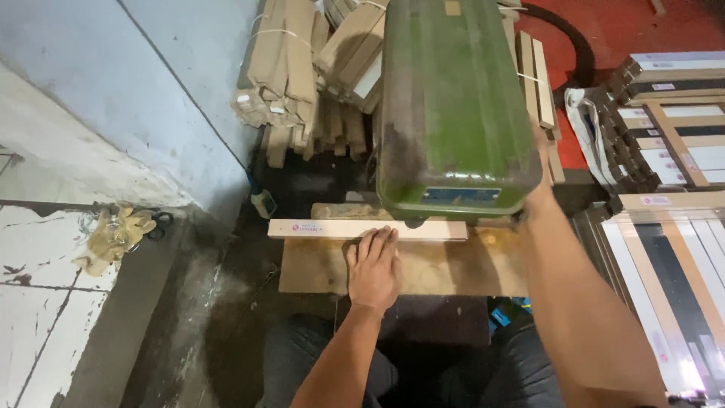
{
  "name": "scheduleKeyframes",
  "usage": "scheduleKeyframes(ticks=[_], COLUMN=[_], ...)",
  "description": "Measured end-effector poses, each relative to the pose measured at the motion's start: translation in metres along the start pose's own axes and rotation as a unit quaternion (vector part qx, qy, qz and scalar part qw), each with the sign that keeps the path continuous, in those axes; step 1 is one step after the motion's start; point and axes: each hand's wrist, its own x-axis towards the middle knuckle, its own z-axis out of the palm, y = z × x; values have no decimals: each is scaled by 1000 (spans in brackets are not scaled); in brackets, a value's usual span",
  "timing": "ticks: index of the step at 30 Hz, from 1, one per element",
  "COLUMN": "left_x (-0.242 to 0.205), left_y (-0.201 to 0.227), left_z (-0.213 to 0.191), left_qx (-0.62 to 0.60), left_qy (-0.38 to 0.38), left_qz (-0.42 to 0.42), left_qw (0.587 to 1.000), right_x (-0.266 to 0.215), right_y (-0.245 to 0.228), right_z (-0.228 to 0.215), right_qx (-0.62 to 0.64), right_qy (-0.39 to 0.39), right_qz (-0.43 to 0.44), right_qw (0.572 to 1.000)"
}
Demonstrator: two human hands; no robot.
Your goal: Using a pneumatic machine to join or process wooden strips for frame assembly.
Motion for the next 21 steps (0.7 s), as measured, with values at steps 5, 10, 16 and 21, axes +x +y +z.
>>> scheduleKeyframes(ticks=[5,10,16,21], left_x=[-3,-2,-4,-3], left_y=[-1,-2,2,3], left_z=[3,9,5,7], left_qx=[12,30,27,50], left_qy=[6,-2,24,62], left_qz=[4,4,14,48], left_qw=[1000,1000,999,996], right_x=[-16,-53,-118,-148], right_y=[-6,-6,18,12], right_z=[-17,-27,-21,-11], right_qx=[50,36,-97,-143], right_qy=[2,5,106,117], right_qz=[-92,-211,-250,-255], right_qw=[994,977,957,949])
